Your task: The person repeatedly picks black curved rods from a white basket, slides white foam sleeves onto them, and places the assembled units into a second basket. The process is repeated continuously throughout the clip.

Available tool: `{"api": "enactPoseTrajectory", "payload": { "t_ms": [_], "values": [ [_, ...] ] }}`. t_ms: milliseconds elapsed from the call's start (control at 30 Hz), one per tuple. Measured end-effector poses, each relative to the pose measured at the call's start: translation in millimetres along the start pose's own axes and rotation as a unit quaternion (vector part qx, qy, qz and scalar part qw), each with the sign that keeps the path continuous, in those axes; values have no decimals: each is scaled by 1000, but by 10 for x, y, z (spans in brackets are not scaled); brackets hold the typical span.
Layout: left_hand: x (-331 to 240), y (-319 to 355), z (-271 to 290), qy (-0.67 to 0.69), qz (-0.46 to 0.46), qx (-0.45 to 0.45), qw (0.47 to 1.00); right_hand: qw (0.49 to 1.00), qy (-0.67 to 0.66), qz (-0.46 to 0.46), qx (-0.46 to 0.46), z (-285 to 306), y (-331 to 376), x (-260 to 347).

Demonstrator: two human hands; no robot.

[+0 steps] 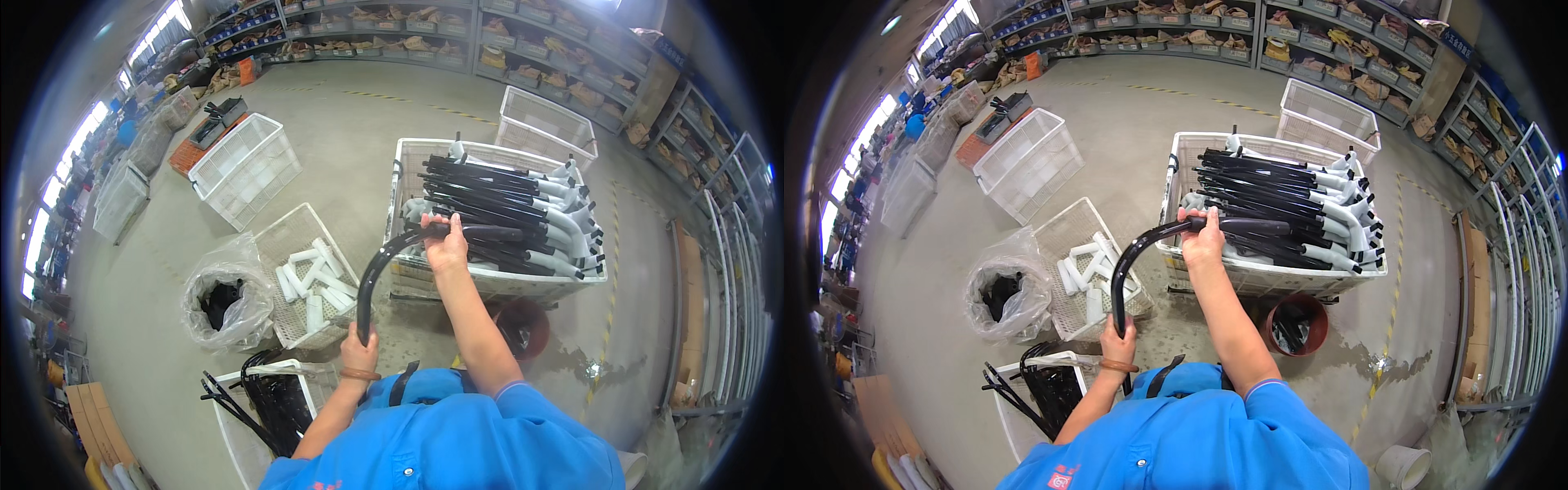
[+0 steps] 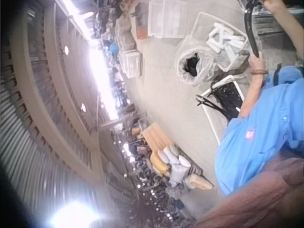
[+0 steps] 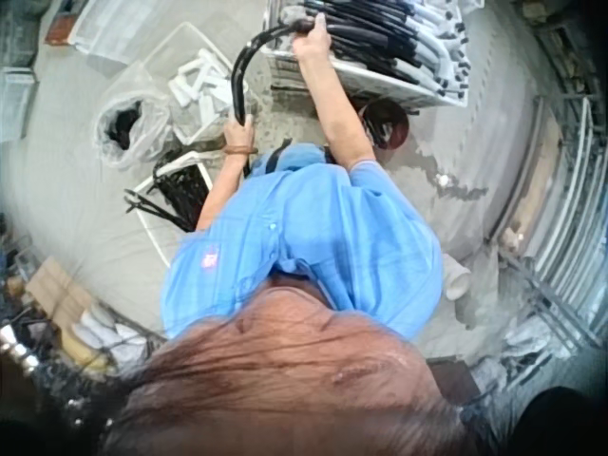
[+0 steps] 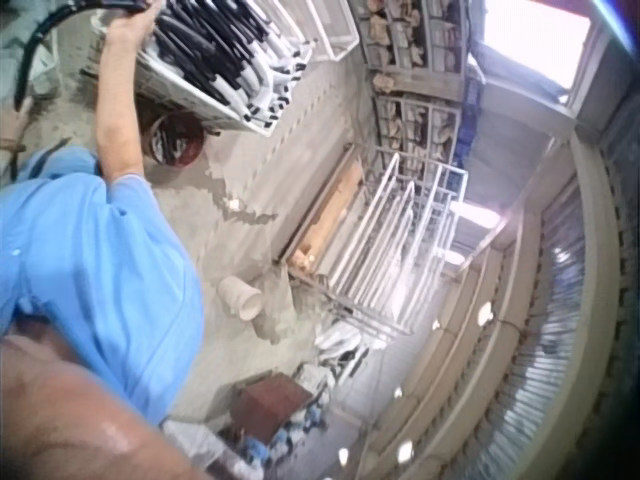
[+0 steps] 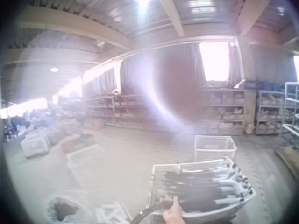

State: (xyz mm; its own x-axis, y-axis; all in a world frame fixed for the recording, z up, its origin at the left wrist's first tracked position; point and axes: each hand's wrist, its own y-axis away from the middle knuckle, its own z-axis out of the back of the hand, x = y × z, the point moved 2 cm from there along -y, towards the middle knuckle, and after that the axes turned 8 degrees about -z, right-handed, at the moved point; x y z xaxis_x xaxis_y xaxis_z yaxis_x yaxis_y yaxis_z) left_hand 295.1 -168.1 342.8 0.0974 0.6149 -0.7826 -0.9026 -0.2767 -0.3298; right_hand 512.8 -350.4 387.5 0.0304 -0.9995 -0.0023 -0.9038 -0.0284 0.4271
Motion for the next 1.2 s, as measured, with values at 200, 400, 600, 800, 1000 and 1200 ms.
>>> {"api": "enactPoseTrajectory", "payload": {
  "t_ms": [200,400,600,800,1000,1200],
  "values": [
    [-164,136,-73,-89,-90,29,992,964,202,-154,-75,56,-210,333],
    [-135,37,7,-174,-170,46,969,923,277,-239,-117,178,-235,367],
    [-151,-218,-104,-8,75,-5,997,912,344,-224,-4,-50,-231,511],
    [-404,-347,-73,258,341,109,897,848,454,-146,230,-260,-85,823],
    [-661,-472,-174,343,404,165,831,903,369,-103,196,-131,-170,808],
    [-834,-480,-314,316,378,147,858,959,253,-93,87,112,-325,670]
  ]
}}
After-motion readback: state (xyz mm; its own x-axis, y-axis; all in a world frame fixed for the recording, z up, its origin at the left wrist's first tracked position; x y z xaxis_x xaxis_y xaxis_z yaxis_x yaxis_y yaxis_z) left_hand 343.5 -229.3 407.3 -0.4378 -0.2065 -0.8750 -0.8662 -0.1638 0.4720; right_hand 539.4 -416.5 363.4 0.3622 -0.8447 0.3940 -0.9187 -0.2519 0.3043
